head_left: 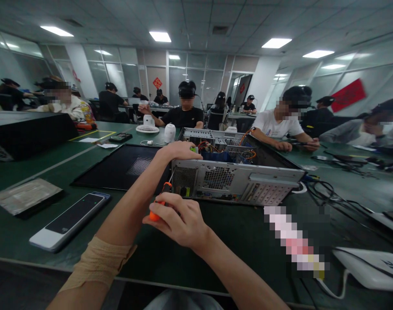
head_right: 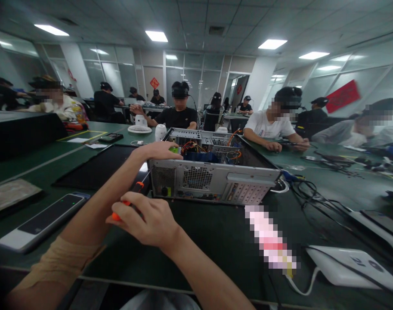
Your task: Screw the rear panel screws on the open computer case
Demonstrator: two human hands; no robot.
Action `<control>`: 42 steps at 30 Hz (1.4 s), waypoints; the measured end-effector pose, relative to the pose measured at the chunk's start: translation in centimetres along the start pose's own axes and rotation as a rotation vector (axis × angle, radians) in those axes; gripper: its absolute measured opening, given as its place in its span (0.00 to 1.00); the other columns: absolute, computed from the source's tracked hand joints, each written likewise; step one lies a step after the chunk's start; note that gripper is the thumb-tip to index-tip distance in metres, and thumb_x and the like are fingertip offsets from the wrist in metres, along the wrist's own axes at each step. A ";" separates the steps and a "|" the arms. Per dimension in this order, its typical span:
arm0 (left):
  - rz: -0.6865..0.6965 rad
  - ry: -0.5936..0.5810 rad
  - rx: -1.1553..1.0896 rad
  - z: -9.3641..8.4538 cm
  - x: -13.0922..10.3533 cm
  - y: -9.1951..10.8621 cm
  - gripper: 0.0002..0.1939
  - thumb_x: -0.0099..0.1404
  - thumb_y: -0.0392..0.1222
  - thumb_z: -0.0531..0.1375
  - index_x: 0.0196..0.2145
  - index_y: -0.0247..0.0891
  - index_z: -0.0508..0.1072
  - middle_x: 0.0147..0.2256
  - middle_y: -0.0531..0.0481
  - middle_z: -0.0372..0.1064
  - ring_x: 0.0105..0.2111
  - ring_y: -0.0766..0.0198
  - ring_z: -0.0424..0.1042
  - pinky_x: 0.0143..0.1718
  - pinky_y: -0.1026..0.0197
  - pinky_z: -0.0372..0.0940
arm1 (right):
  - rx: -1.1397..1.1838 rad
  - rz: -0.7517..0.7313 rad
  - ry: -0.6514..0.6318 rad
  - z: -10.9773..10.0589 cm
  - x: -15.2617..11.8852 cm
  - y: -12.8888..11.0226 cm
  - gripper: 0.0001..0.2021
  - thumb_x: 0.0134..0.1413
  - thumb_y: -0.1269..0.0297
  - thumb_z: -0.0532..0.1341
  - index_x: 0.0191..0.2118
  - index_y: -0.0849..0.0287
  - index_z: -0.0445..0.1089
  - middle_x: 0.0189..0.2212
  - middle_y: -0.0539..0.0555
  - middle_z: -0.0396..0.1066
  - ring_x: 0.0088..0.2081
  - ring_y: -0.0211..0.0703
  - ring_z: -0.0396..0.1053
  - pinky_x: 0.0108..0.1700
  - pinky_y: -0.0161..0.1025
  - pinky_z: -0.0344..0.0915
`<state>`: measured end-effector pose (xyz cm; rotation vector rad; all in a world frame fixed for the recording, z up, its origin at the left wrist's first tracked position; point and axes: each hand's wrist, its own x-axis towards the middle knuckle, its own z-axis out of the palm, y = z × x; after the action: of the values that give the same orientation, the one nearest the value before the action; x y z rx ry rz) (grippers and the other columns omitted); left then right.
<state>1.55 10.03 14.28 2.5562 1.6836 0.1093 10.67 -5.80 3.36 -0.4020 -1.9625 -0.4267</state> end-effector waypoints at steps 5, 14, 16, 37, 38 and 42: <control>0.004 0.001 0.000 0.0 -0.1 0.1 0.39 0.62 0.67 0.53 0.64 0.41 0.63 0.61 0.43 0.64 0.57 0.47 0.66 0.55 0.53 0.60 | 0.013 0.001 0.092 0.2 0.5 -0.3 0.10 0.63 0.61 0.63 0.46 0.60 0.70 0.40 0.53 0.75 0.40 0.32 0.75 0.41 0.27 0.68; 0.033 0.009 -0.010 0.3 0.3 0.0 0.39 0.62 0.65 0.53 0.62 0.36 0.65 0.61 0.39 0.64 0.56 0.46 0.67 0.55 0.53 0.61 | 0.034 -0.014 0.114 0.5 0.4 -0.3 0.12 0.61 0.60 0.65 0.45 0.62 0.71 0.39 0.53 0.76 0.40 0.34 0.75 0.42 0.28 0.70; 0.033 0.007 -0.011 0.3 0.3 0.0 0.39 0.62 0.65 0.53 0.62 0.36 0.65 0.61 0.39 0.63 0.57 0.45 0.66 0.55 0.53 0.61 | 0.020 -0.009 0.103 0.5 0.2 -0.3 0.12 0.60 0.60 0.65 0.46 0.62 0.71 0.39 0.54 0.76 0.41 0.34 0.75 0.43 0.28 0.70; 0.036 -0.015 -0.012 0.1 0.4 -0.5 0.45 0.60 0.73 0.53 0.64 0.40 0.62 0.63 0.41 0.62 0.58 0.47 0.65 0.56 0.55 0.59 | -0.024 0.062 0.021 1.2 -0.7 -1.3 0.11 0.61 0.60 0.65 0.49 0.53 0.73 0.44 0.50 0.73 0.29 0.27 0.69 0.31 0.26 0.68; 0.034 -0.014 -0.009 0.1 0.4 -0.4 0.44 0.60 0.72 0.53 0.64 0.41 0.62 0.62 0.42 0.62 0.58 0.47 0.65 0.56 0.55 0.59 | -0.019 0.065 0.034 1.2 -0.6 -1.3 0.11 0.61 0.60 0.64 0.49 0.53 0.73 0.43 0.50 0.73 0.30 0.28 0.70 0.32 0.26 0.68; 0.016 -0.015 0.001 0.0 0.3 -0.2 0.43 0.60 0.71 0.53 0.64 0.41 0.62 0.63 0.42 0.61 0.59 0.47 0.64 0.56 0.55 0.59 | 0.020 0.068 0.095 1.1 -0.6 -1.1 0.11 0.60 0.60 0.66 0.47 0.54 0.73 0.41 0.49 0.73 0.32 0.29 0.70 0.32 0.26 0.67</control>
<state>1.48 10.33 14.24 2.5653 1.6587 0.0901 9.49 -6.35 2.28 -0.4264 -1.8539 -0.3759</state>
